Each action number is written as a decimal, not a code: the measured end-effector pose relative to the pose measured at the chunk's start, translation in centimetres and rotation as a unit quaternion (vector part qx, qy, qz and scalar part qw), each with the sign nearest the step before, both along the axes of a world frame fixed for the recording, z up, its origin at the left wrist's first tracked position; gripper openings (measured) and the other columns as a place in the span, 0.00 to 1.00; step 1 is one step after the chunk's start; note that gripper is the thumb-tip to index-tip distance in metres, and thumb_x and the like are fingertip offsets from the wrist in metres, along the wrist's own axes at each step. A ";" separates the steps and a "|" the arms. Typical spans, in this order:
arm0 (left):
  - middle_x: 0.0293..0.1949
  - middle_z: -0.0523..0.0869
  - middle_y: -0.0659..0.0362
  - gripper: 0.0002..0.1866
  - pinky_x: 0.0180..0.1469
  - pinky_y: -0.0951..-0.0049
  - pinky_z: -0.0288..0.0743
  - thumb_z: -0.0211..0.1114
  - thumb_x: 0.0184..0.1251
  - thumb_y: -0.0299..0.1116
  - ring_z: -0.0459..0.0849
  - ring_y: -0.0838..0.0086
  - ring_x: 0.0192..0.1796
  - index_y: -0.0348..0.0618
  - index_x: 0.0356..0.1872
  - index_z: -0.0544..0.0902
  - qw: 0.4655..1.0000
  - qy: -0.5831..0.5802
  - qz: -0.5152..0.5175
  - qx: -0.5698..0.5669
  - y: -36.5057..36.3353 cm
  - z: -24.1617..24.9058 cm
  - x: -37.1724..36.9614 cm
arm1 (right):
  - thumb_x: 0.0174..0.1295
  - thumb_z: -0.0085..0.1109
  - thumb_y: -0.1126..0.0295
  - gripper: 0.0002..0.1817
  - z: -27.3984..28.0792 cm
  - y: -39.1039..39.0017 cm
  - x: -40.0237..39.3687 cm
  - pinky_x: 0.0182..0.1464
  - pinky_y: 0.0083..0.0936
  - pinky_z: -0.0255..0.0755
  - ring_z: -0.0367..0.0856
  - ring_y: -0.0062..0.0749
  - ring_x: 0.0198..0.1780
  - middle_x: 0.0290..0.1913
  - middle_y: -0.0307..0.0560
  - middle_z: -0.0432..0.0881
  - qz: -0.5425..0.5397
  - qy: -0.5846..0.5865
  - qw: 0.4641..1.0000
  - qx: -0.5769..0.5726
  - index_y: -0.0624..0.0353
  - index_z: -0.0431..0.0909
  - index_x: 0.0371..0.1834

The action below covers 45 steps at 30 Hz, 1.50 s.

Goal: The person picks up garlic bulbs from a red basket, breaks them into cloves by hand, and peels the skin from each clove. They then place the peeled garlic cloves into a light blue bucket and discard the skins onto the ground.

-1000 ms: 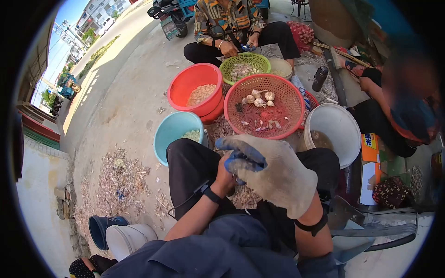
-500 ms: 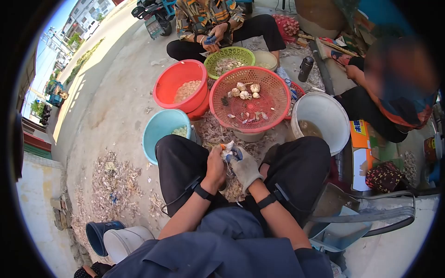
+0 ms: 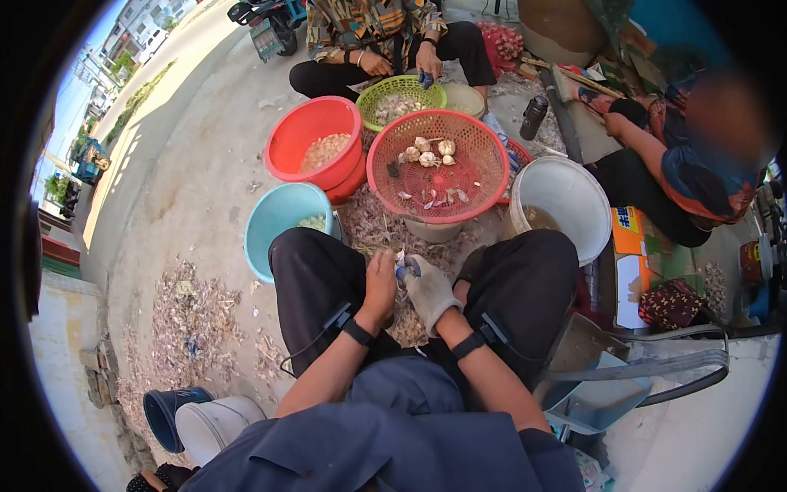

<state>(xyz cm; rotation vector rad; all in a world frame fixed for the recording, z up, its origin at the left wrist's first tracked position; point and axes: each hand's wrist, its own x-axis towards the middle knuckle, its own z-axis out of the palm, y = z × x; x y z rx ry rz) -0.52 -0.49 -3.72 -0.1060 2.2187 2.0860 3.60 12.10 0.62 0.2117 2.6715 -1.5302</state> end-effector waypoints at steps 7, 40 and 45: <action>0.31 0.75 0.62 0.15 0.41 0.71 0.68 0.51 0.82 0.39 0.70 0.78 0.36 0.39 0.37 0.77 0.999 -0.016 0.025 0.023 0.4 0.8 0.5 | 0.71 0.57 0.66 0.13 -1.2 -0.1 -0.9 0.48 0.47 0.77 0.86 0.59 0.45 0.40 0.65 0.86 -0.080 0.060 0.995 -0.016 0.63 0.82 0.51; 0.39 0.84 0.59 0.12 0.44 0.65 0.83 0.49 0.82 0.39 0.86 0.70 0.41 0.44 0.46 0.77 0.934 -0.210 0.013 0.288 0.1 -0.1 -0.9 | 0.68 0.64 0.68 0.11 -0.9 -0.4 -0.8 0.44 0.27 0.78 0.83 0.27 0.40 0.38 0.44 0.86 -0.043 0.003 0.986 -0.161 0.61 0.81 0.49; 0.38 0.83 0.60 0.09 0.37 0.68 0.80 0.50 0.78 0.36 0.85 0.71 0.36 0.46 0.44 0.77 0.948 -0.181 0.033 0.258 0.4 -2.9 -1.2 | 0.72 0.59 0.64 0.11 -2.7 -0.5 -1.1 0.33 0.30 0.75 0.80 0.27 0.30 0.34 0.43 0.84 -0.059 0.018 0.987 -0.147 0.60 0.80 0.48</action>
